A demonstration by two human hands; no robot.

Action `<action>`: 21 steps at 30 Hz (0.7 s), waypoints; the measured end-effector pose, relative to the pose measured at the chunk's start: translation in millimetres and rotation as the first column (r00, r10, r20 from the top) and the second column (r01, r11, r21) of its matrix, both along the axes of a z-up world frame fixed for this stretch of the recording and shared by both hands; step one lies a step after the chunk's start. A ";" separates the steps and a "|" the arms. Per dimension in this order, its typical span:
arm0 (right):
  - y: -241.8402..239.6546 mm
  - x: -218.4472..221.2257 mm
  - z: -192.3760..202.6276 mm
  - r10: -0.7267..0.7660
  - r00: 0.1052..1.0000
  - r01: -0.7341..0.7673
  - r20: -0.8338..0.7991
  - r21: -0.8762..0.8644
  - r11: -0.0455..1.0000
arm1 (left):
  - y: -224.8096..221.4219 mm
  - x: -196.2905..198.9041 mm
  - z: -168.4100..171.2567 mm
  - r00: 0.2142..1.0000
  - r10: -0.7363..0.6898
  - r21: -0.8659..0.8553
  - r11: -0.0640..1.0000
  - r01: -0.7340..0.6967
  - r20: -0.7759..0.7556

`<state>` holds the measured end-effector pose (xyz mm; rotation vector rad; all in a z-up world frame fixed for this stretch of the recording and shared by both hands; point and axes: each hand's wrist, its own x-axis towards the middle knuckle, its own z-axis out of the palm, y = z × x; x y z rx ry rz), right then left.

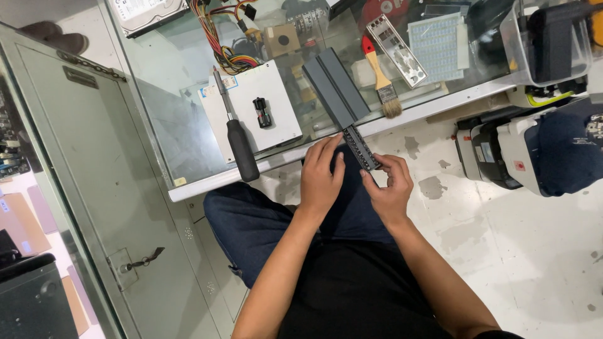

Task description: Repairing a computer power supply unit by unscrewing the casing and then reassembling it using a screwdriver.

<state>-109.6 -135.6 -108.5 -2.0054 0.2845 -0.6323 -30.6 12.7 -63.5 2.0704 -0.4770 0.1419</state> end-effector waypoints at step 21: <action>-0.8 1.7 5.5 0.001 1.000 -0.002 -0.001 -0.024 1.000 | -28.6 52.5 20.7 0.827 -0.428 0.540 0.821 0.187 0.365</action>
